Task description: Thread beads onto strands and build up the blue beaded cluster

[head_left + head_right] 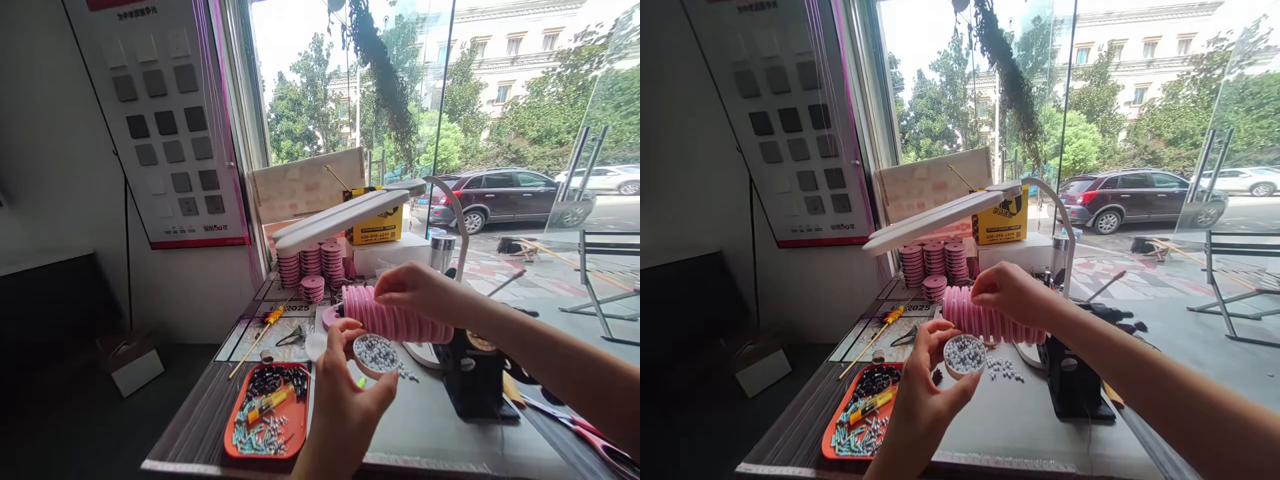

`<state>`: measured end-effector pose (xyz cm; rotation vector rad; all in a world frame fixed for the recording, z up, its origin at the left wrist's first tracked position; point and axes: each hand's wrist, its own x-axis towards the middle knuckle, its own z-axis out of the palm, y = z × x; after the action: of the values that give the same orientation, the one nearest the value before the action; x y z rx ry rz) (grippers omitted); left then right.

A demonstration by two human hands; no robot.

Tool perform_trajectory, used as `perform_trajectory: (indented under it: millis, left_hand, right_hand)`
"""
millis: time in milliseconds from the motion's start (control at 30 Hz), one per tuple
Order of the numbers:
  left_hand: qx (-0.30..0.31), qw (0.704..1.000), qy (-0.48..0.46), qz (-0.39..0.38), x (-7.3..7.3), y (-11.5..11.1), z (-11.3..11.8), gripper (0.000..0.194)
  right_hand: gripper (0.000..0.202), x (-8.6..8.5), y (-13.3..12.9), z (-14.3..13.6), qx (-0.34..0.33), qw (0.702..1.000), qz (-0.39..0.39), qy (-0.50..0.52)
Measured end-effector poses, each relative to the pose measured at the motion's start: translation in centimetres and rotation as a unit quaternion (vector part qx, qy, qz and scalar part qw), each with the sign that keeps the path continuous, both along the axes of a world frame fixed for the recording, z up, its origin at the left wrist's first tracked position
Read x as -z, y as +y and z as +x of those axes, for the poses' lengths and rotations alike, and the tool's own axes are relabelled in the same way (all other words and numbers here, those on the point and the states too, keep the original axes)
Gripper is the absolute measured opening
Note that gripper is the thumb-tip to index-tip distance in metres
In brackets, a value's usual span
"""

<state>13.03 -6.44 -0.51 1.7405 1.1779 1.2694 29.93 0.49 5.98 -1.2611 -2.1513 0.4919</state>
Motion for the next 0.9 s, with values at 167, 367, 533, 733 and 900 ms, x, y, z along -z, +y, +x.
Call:
perform_trajectory:
  millis: [167,367,533,733,900]
  left_hand:
    - [-0.005,1.0,0.005,-0.005,0.0,-0.1,0.1,0.044]
    - [-0.003,1.0,-0.002,-0.004,-0.1,0.0,0.0,0.041]
    - [-0.001,1.0,-0.007,0.006,0.1,0.2,0.0,0.042]
    - [0.007,0.999,-0.003,0.033,0.2,-0.1,0.4,0.038]
    - [0.004,1.0,0.003,0.027,0.2,-0.2,0.5,0.038]
  right_hand:
    - [0.017,-0.4,-0.5,-0.3,0.016,1.0,0.01,-0.023]
    - [0.014,-0.5,-0.5,-0.5,0.025,0.998,0.021,-0.045]
    - [0.015,-0.1,-2.4,-1.4,0.005,0.996,0.033,-0.079]
    - [0.017,0.2,-5.2,-3.7,-0.021,0.977,0.003,-0.21]
    - [0.018,0.2,-4.9,-3.8,-0.015,0.975,0.009,-0.221]
